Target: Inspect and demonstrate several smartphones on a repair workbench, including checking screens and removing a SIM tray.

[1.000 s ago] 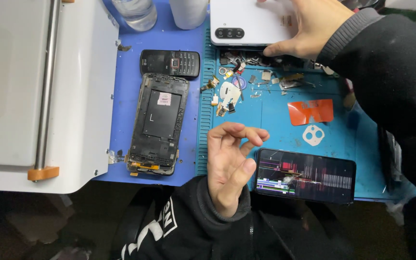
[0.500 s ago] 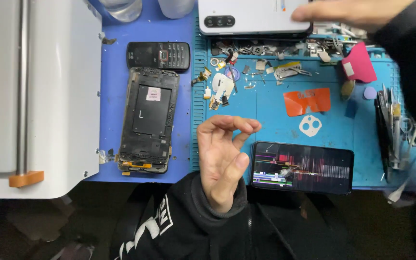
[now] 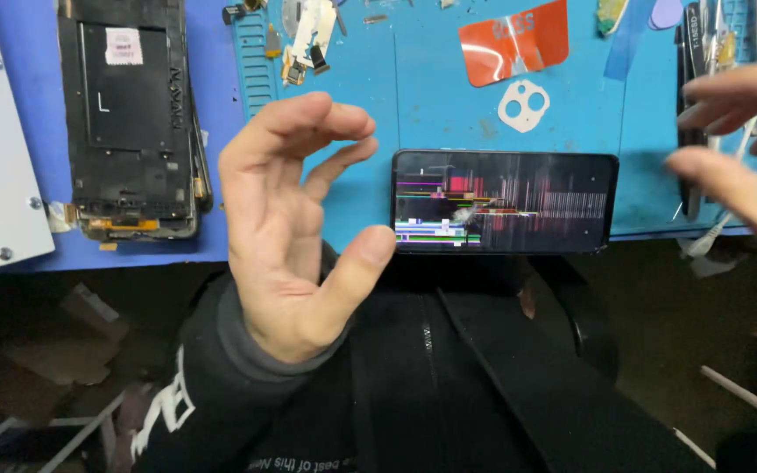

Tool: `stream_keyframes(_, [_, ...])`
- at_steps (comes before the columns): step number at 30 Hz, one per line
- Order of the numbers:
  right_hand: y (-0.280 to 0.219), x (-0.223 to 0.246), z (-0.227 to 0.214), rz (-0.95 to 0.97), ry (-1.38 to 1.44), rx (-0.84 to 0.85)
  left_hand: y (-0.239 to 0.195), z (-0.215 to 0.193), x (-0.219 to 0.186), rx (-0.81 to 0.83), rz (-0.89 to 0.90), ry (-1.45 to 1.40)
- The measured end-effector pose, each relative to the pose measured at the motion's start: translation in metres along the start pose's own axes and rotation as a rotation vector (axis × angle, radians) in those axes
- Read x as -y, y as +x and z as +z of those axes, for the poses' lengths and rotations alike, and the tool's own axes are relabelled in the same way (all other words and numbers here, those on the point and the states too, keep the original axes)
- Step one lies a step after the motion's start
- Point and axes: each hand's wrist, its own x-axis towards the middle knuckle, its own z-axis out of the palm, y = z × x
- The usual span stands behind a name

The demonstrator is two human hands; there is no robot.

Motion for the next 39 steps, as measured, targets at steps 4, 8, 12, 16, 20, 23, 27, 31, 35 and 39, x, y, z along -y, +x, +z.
stream_keyframes(4, [0.006, 0.066, 0.006, -0.002, 0.018, -0.047, 0.014, -0.004, -0.016, 0.272, 0.142, 0.487])
stream_keyframes(8, [0.02, 0.11, -0.001, -0.275, -0.163, -0.16, 0.021, 0.003, -0.002, 0.49, 0.322, 0.904])
stream_keyframes(12, [0.029, 0.117, 0.003, -0.342, -0.255, -0.17, 0.024, 0.003, 0.011, 0.516, 0.383, 0.985])
stream_keyframes(16, [0.032, 0.117, 0.007, -0.328, -0.225, -0.143, 0.027, 0.0, 0.015, 0.543, 0.339, 0.968])
stream_keyframes(20, [0.035, 0.116, 0.01, -0.349, -0.218, -0.163, 0.029, -0.003, 0.017, 0.548, 0.386, 0.932])
stream_keyframes(23, [0.035, 0.118, 0.008, -0.352, -0.214, -0.175, 0.03, -0.003, 0.019, 0.532, 0.444, 0.915])
stream_keyframes(27, [0.033, 0.123, 0.004, -0.358, -0.203, -0.208, 0.03, -0.001, 0.006, 0.515, 0.463, 0.837])
stream_keyframes(31, [0.032, 0.124, -0.004, -0.372, -0.171, -0.236, 0.032, -0.005, 0.002, 0.495, 0.476, 0.747])
stream_keyframes(35, [0.038, 0.122, -0.004, -0.368, -0.003, -0.258, 0.031, -0.01, -0.003, 0.461, 0.375, 0.442])
stream_keyframes(39, [0.044, 0.13, 0.002, -0.291, 0.567, -0.136, 0.03, 0.004, 0.007, 0.334, 0.105, -0.13])
